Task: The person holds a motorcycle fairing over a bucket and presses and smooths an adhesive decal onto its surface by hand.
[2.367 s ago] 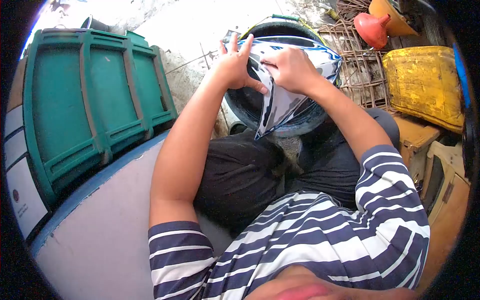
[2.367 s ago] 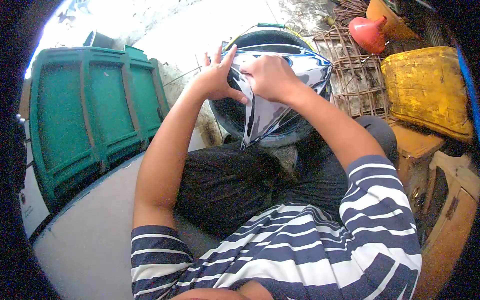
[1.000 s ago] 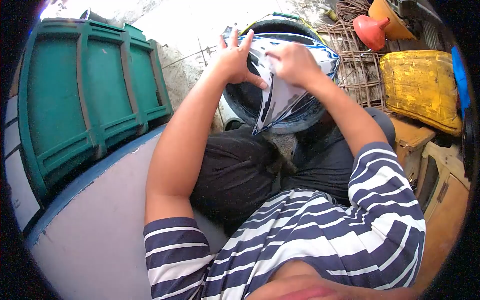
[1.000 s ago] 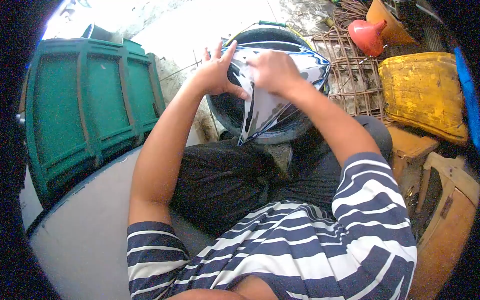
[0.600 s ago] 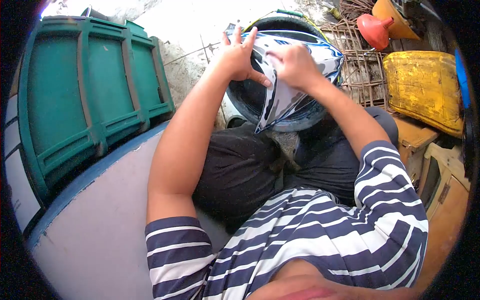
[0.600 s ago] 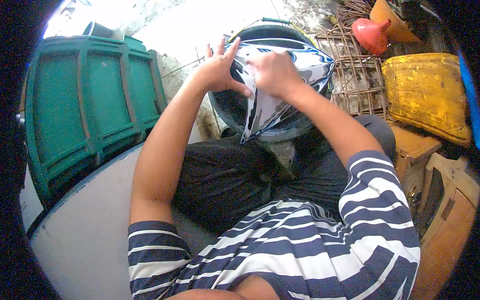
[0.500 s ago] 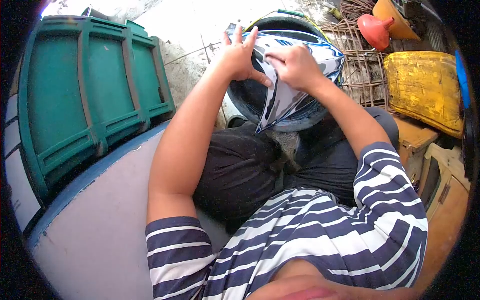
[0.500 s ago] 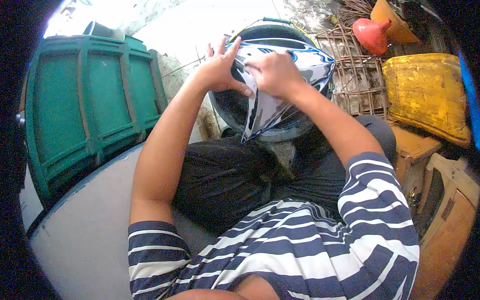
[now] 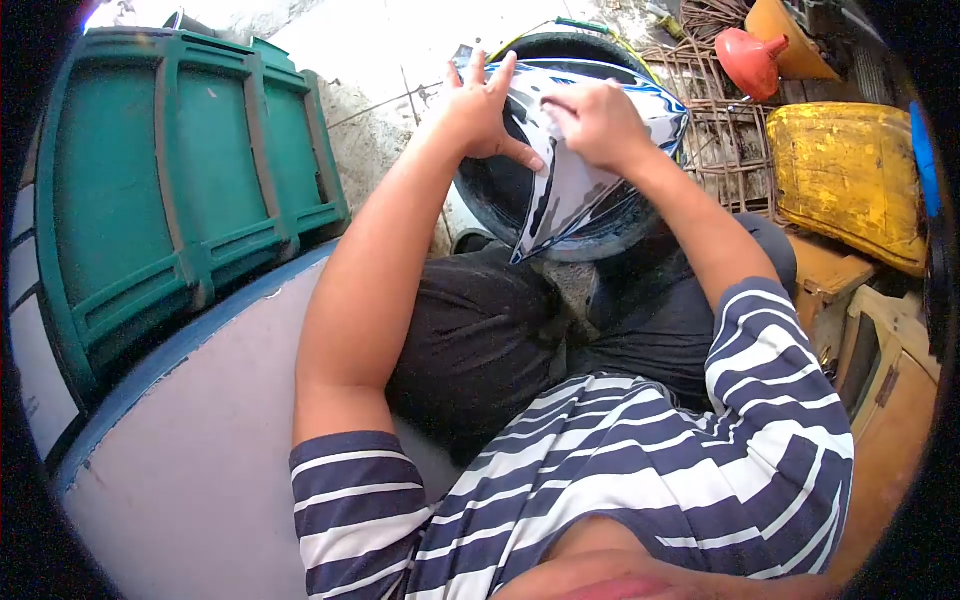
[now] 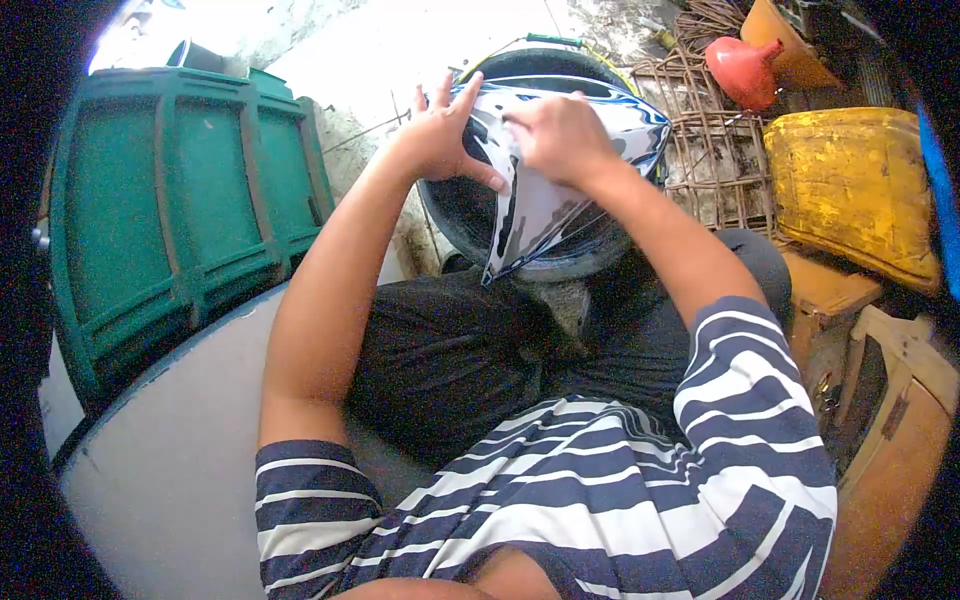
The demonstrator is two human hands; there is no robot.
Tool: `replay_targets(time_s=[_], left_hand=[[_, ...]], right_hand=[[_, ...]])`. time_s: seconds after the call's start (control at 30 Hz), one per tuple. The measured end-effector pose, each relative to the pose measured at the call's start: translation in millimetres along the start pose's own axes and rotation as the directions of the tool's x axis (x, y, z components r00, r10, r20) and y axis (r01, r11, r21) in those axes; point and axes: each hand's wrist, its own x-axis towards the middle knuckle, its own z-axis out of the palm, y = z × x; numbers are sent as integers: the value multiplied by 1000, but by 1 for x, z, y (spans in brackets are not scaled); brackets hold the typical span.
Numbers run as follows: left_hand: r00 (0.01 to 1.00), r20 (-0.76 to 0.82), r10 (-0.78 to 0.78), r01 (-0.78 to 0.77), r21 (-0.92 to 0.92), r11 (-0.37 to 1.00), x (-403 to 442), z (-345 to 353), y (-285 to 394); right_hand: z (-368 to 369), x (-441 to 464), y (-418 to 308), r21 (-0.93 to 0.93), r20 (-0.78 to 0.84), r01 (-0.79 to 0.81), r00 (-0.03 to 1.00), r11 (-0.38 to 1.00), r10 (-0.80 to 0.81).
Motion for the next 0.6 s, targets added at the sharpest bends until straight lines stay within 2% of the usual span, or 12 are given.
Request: replay_targets(time_s=[0.07, 0.1, 0.2, 0.23, 0.27, 0.33, 0.37, 0.4, 0.57, 0.6], left_hand=[[1000, -3, -16, 16, -73, 997, 0, 3, -3], [1000, -4, -24, 24, -112, 993, 1, 5, -4], [1000, 19, 3, -2, -97, 995, 5, 4, -4], [999, 32, -9, 12, -99, 995, 4, 2, -2], [999, 46, -22, 26, -98, 995, 3, 0, -1], [997, 65, -35, 41, -88, 995, -1, -3, 0], [997, 64, -33, 38, -80, 996, -1, -5, 0], [998, 60, -29, 33, -73, 997, 1, -5, 1], [1000, -18, 22, -23, -101, 995, 1, 5, -5], [999, -42, 16, -20, -103, 994, 1, 7, -5]], right_hand=[[1, 2, 12, -9, -79, -30, 996, 999, 30], [1, 1, 8, -50, -19, -45, 999, 998, 44], [-2, -1, -18, -99, 54, 38, 998, 994, -33], [3, 1, -3, -27, 30, 26, 999, 999, -25], [0, 2, 5, -39, -40, 16, 999, 999, -18], [-2, 6, 7, -21, -69, -29, 997, 999, 27], [1, 3, 2, -80, 2, 8, 1000, 997, -8], [2, 1, -9, -139, 75, 49, 996, 989, -39], [-2, 5, 9, -90, -25, -33, 999, 995, 31], [0, 3, 2, -76, 13, -24, 1000, 997, 25]])
